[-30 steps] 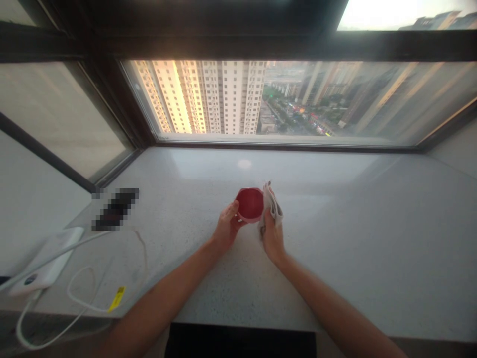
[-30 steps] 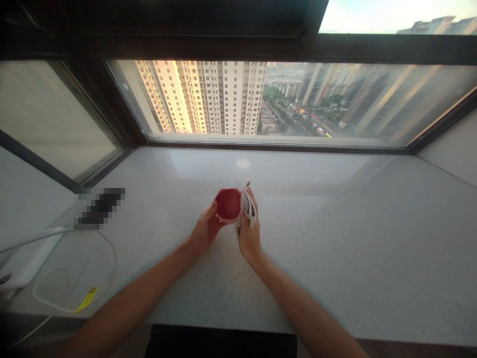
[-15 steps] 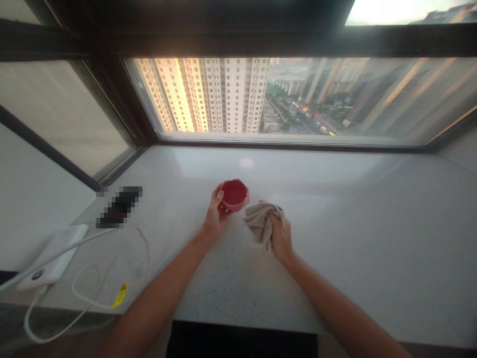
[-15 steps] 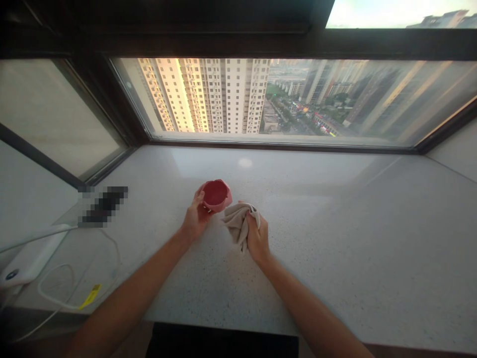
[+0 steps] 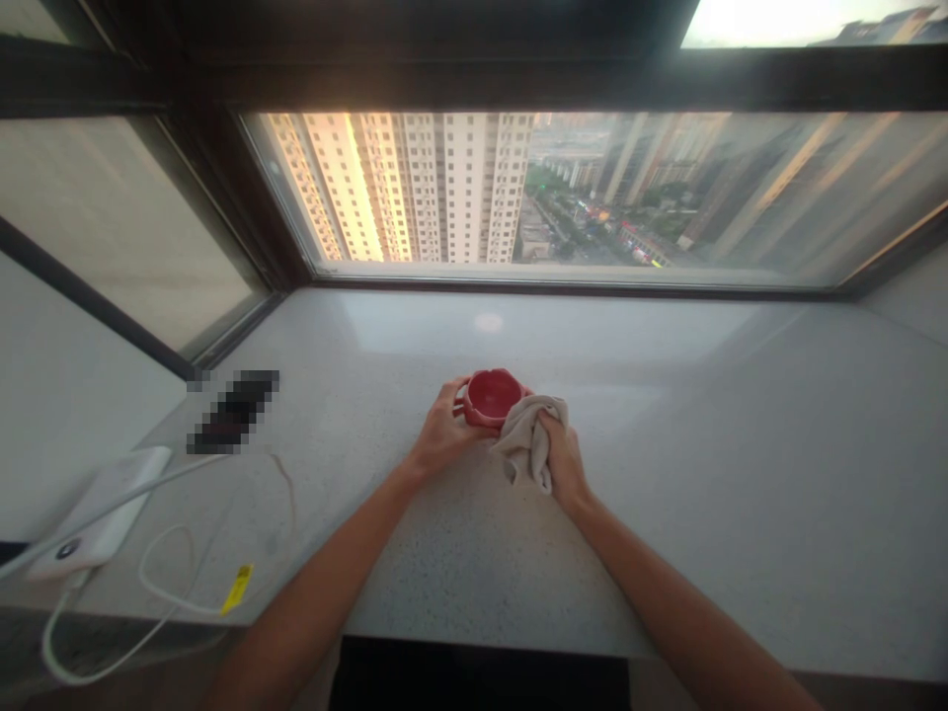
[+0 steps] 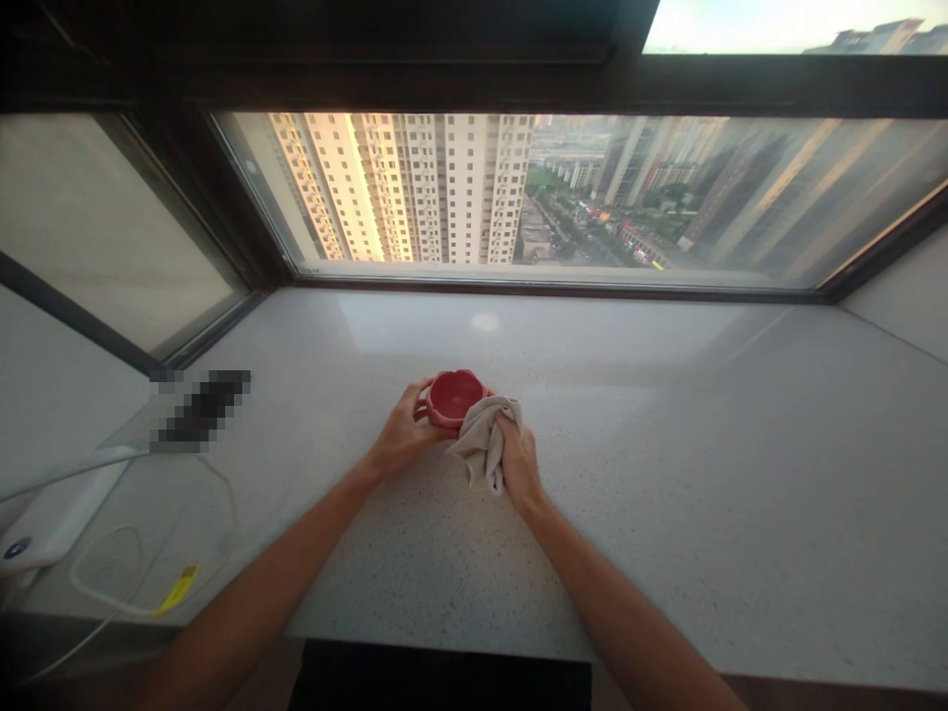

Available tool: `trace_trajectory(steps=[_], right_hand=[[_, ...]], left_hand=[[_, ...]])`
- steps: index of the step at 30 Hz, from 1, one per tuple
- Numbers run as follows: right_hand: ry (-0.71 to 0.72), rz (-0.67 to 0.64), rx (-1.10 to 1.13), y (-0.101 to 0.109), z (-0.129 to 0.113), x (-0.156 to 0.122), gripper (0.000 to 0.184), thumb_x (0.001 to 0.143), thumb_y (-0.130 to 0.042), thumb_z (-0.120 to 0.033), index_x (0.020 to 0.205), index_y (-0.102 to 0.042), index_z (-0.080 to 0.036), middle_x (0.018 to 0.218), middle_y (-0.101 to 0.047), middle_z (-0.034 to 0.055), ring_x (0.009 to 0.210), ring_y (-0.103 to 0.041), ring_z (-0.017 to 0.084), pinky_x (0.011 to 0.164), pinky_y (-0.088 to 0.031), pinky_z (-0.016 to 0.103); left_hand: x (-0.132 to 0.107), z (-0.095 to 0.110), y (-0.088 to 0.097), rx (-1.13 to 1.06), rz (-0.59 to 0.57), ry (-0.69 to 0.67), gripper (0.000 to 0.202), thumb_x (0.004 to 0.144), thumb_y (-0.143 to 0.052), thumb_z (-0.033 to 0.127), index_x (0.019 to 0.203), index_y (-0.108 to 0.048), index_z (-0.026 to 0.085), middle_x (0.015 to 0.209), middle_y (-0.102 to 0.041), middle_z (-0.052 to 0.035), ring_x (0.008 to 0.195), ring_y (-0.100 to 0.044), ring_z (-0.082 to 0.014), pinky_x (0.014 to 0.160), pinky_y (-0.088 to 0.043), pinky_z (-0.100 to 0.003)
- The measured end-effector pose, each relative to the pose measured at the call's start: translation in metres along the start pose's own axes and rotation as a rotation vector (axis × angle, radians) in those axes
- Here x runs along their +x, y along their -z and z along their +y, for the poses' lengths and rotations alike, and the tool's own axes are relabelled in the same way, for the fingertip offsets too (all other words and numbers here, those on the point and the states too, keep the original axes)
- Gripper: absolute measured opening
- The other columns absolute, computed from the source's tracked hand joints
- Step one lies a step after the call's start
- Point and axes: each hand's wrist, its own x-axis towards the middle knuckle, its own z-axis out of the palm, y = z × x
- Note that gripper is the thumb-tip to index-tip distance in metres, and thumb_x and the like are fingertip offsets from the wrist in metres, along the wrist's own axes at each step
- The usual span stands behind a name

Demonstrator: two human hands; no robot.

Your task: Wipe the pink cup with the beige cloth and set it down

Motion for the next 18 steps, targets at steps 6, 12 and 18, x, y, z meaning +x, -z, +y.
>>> trace_trajectory(steps=[6,12,18], right_hand=[[-0.073,0.010,-0.056,0.0005,0.0014,0.0024,0.046,0.090,-0.063,-0.065,0.090,-0.076,-0.020,0.076,-0.072,0.0017,0.074,-0.064,0.023,0.071,-0.049,0.032],[-0.098,0.007,-0.088,-0.0013,-0.0037,0.0033,0.047,0.089,-0.062,-0.064,0.082,-0.073,-0.019,0.069,-0.069,0.0011,0.069,-0.061,0.021,0.067,-0.047,0.032],[-0.091,0.003,-0.142,-0.0022,-0.0051,0.0037,0.048,0.087,-0.061,-0.066,0.077,-0.070,-0.020,0.068,-0.068,0.0017,0.068,-0.060,0.021,0.066,-0.047,0.032]], left_hand=[[0.0033,-0.0042,0.0091,0.370,0.034,-0.071,0.092,0.064,-0.103,0.040,0.147,-0.064,0.026,0.152,-0.067,-0.0152,0.146,-0.058,-0.0398,0.129,-0.032,-0.062],[0.0044,-0.0061,0.0081,0.401,0.021,-0.061,0.087,0.065,-0.101,0.041,0.145,-0.067,0.030,0.150,-0.069,-0.0119,0.143,-0.060,-0.0399,0.130,-0.029,-0.061],[0.0051,-0.0059,0.0059,0.430,0.017,-0.028,0.081,0.070,-0.098,0.043,0.144,-0.067,0.030,0.149,-0.070,-0.0113,0.144,-0.059,-0.0411,0.133,-0.020,-0.064]])
